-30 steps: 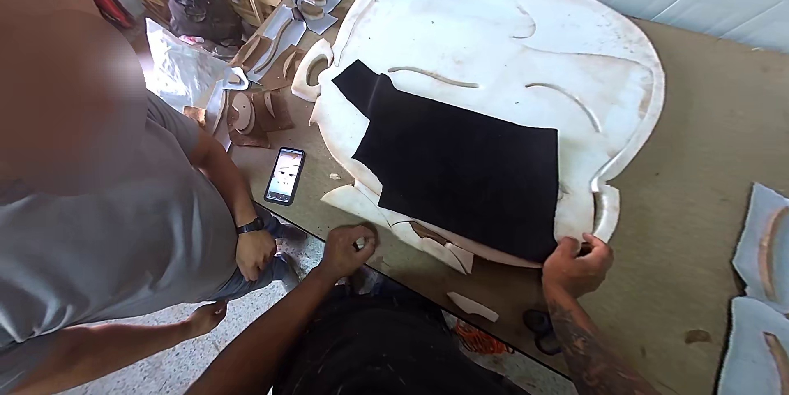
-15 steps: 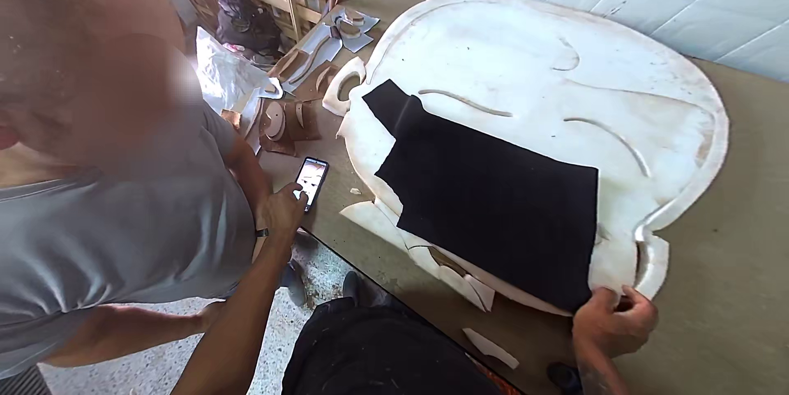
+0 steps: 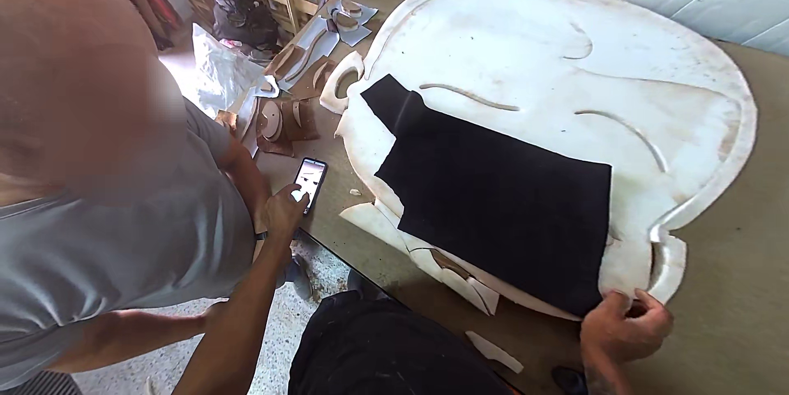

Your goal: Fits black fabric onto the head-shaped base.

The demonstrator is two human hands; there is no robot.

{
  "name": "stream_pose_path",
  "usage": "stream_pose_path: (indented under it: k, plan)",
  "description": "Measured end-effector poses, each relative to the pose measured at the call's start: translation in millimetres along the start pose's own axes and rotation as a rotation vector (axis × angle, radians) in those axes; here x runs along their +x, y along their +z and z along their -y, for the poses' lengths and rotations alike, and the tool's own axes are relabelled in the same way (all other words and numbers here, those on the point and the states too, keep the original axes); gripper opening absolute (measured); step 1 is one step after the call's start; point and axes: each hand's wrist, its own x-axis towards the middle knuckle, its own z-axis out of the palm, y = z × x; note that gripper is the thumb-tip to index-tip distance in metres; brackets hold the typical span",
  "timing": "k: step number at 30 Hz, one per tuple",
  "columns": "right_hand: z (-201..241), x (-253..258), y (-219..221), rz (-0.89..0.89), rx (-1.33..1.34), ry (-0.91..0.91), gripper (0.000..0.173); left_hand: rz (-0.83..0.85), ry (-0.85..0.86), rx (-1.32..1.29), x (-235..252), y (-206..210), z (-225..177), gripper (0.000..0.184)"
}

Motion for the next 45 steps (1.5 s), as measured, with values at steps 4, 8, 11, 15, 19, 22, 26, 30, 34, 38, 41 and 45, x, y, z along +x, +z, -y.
stream_pose_path:
  k: [4, 8, 11, 15, 19, 22, 26, 30, 34, 38, 41, 45]
  plan:
    - [3, 1, -1, 0.019, 0.037, -0.009, 0.043, -0.008, -0.023, 0.007, 13, 10, 8, 0.031]
    - [-3, 1, 2, 0.000, 0.032, -0.015, 0.043, -0.028, 0.018, -0.014, 12, 10, 11, 0.026]
    - [-3, 1, 1, 0.004, 0.037, -0.010, 0.043, -0.028, 0.056, -0.038, 5, 6, 9, 0.023]
    - [-2, 0, 1, -0.001, 0.035, -0.011, 0.042, -0.006, 0.067, -0.023, 13, 5, 8, 0.026]
    - [-3, 0, 0, -0.007, 0.034, -0.015, 0.042, -0.048, 0.116, 0.085, -3, -21, -33, 0.033]
    - [-3, 0, 1, -0.021, 0.032, -0.035, 0.041, 0.371, -0.243, 0.027, -25, -107, -135, 0.036]
    - [-6, 1, 2, -0.013, 0.017, 0.006, 0.042, -0.145, 0.181, -0.143, -20, -26, -31, 0.035]
    - [-4, 1, 2, -0.001, 0.022, 0.027, 0.043, 0.189, 0.255, -0.492, -49, -3, -6, 0.035]
    - [6, -1, -4, 0.029, 0.031, 0.035, 0.044, 0.510, 0.664, -0.689, -110, 30, -39, 0.028]
    - [4, -2, -4, 0.018, 0.014, 0.029, 0.044, 0.663, 0.819, -0.589, -118, 71, -54, 0.036]
    - [2, -2, -1, 0.009, 0.000, 0.032, 0.043, 0.559, 0.946, -0.458, -116, 96, -51, 0.043]
    - [2, -4, -4, 0.011, 0.001, 0.033, 0.045, 0.437, 1.028, -0.460, -118, 109, -48, 0.044]
